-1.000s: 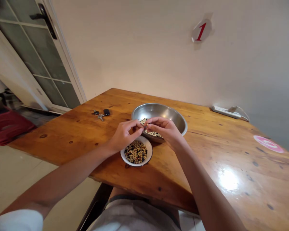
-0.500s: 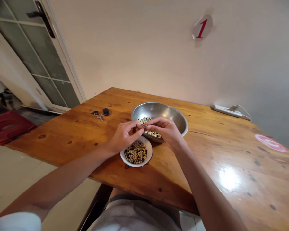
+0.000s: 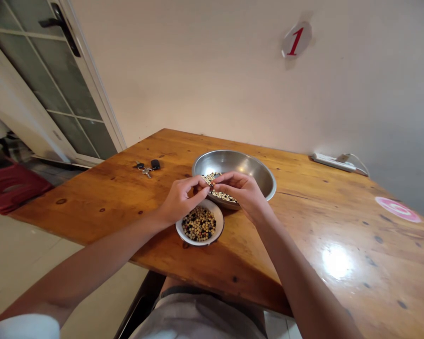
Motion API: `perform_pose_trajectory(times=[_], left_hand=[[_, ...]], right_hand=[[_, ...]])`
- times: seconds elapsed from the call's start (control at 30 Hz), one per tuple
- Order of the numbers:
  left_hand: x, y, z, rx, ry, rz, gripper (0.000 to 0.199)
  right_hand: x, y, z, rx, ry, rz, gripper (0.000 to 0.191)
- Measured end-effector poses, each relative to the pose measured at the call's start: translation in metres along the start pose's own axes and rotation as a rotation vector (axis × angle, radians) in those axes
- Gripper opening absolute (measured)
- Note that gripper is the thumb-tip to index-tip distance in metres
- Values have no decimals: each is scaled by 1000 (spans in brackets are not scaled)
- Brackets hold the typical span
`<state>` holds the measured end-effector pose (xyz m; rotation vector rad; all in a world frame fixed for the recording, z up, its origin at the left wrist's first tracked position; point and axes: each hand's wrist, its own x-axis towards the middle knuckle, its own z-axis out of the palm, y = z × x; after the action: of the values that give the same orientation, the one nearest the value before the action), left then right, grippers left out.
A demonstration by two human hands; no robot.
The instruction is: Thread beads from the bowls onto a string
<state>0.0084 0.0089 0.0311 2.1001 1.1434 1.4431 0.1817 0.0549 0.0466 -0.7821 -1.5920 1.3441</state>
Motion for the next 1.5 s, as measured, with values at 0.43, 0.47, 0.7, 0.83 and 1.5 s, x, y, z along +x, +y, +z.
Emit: perform_pose_trajectory(times=[0.43,0.47,0.7,0.83,1.5], left_hand=[[0,1,0,13,10,10,15],[0,1,0,14,10,11,15],[0,1,0,34,11,9,16],[0,0,0,27,9,-4,17],[0,1,-2,-57,-40,23,23]], right_hand=[[0,2,-2,-37,-14,18,17],[0,2,-2,-26,-20,22,16],[0,1,-1,-21,-13,29,17],[0,0,0,-13,24,16,20],[-1,0,-4,-77,-83,3,13]])
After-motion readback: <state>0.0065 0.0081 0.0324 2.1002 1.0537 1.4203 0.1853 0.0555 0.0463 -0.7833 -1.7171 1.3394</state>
